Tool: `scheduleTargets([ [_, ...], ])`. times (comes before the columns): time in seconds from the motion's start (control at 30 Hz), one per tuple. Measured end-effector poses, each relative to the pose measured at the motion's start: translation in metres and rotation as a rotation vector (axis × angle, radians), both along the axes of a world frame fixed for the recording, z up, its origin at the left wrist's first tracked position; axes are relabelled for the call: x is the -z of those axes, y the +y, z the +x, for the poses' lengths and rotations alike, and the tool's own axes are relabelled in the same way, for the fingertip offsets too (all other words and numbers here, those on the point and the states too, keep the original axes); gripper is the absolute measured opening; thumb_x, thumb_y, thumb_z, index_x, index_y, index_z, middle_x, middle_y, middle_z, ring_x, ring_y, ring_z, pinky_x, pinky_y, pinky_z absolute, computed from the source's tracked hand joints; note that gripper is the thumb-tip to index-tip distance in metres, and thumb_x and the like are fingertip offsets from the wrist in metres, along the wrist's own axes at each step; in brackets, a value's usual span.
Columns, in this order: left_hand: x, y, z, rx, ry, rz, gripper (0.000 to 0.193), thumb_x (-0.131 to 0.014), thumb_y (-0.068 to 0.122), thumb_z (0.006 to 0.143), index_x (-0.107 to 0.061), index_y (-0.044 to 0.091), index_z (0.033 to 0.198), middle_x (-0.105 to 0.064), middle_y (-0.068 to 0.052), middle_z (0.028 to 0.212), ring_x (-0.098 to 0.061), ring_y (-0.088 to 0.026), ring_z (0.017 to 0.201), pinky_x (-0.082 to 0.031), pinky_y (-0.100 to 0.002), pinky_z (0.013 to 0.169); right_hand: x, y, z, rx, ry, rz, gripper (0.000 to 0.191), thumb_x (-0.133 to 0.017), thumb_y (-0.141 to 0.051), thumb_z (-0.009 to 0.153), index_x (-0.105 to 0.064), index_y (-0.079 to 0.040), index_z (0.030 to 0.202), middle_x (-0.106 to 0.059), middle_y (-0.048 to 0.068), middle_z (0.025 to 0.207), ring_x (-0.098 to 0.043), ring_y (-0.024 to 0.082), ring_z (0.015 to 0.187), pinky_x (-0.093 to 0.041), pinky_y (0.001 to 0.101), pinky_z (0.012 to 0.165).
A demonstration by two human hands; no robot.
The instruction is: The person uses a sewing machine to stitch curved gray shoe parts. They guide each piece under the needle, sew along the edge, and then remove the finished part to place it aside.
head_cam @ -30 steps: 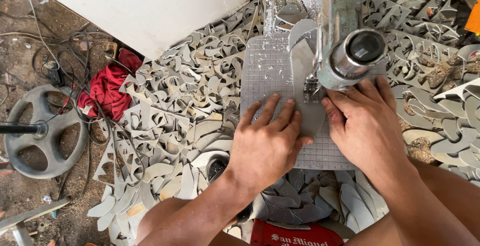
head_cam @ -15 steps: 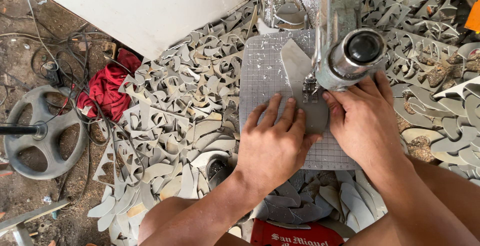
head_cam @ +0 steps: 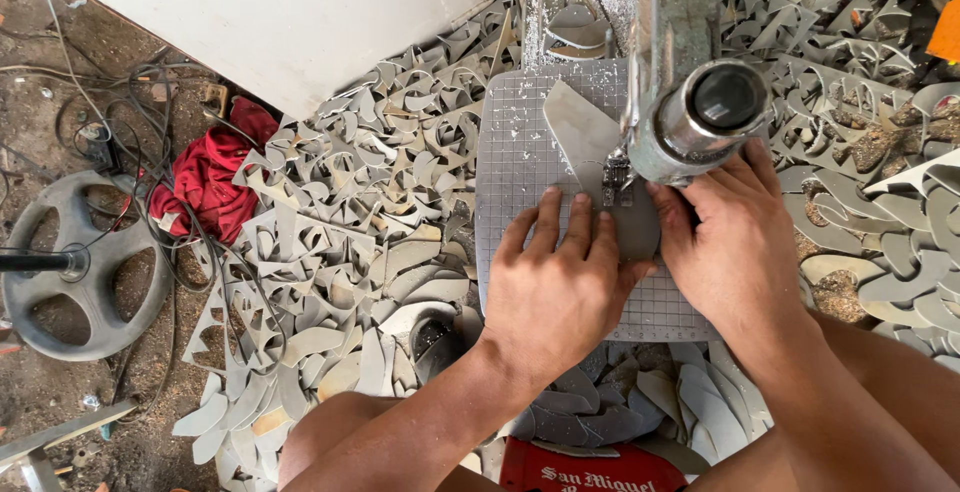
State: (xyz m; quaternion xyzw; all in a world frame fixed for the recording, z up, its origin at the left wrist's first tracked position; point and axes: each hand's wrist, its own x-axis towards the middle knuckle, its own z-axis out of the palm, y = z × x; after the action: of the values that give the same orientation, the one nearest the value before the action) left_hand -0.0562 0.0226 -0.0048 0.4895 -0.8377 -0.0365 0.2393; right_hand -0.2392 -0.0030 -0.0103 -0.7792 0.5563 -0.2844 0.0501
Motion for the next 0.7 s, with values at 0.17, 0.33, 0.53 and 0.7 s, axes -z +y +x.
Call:
scheduleTargets([
  [0.17,0.001,-0.001,-0.003,-0.026,-0.006,-0.041,0.052,-0.071,0.047,0.094,-0.076,-0.002,0.108,-0.075,-0.026,0.114,-0.07,-0.043,0.116,-0.056,-0.052,0.1,-0.009,0.006,0.0,-0.005,-0.026,0.032,0.013,-0.071,-0.009,0.098,-0.071,-0.002,0.108,-0.073,0.016,0.11,-0.068,0.036,0.113,-0.045,0.0514,0.119],
  [0.33,-0.002,-0.004,-0.001,-0.016,0.039,-0.036,0.056,-0.074,0.05,0.092,-0.074,-0.003,0.109,-0.075,-0.025,0.115,-0.07,-0.041,0.117,-0.055,-0.052,0.103,-0.019,0.023,-0.002,-0.047,-0.056,0.085,0.018,-0.075,-0.012,0.089,-0.074,-0.003,0.104,-0.073,0.016,0.117,-0.068,0.035,0.117,-0.048,0.0484,0.114],
  [0.53,-0.009,0.003,0.025,0.082,0.013,0.101,0.061,-0.076,0.04,0.083,-0.067,-0.003,0.126,-0.067,-0.02,0.136,-0.061,-0.034,0.132,-0.039,-0.065,0.113,-0.018,0.025,-0.003,-0.068,0.017,0.096,0.038,-0.086,-0.028,0.075,-0.075,-0.001,0.099,-0.073,0.014,0.124,-0.066,0.034,0.125,-0.046,0.0503,0.113],
  [0.7,-0.007,-0.005,0.033,0.138,-0.026,0.133,0.049,-0.07,0.029,0.094,-0.065,-0.001,0.132,-0.062,-0.017,0.143,-0.053,-0.034,0.139,-0.036,-0.069,0.114,-0.015,0.024,-0.002,-0.061,0.051,0.089,0.045,-0.086,-0.035,0.074,-0.076,0.0,0.1,-0.072,0.015,0.125,-0.065,0.036,0.125,-0.045,0.0519,0.112],
])
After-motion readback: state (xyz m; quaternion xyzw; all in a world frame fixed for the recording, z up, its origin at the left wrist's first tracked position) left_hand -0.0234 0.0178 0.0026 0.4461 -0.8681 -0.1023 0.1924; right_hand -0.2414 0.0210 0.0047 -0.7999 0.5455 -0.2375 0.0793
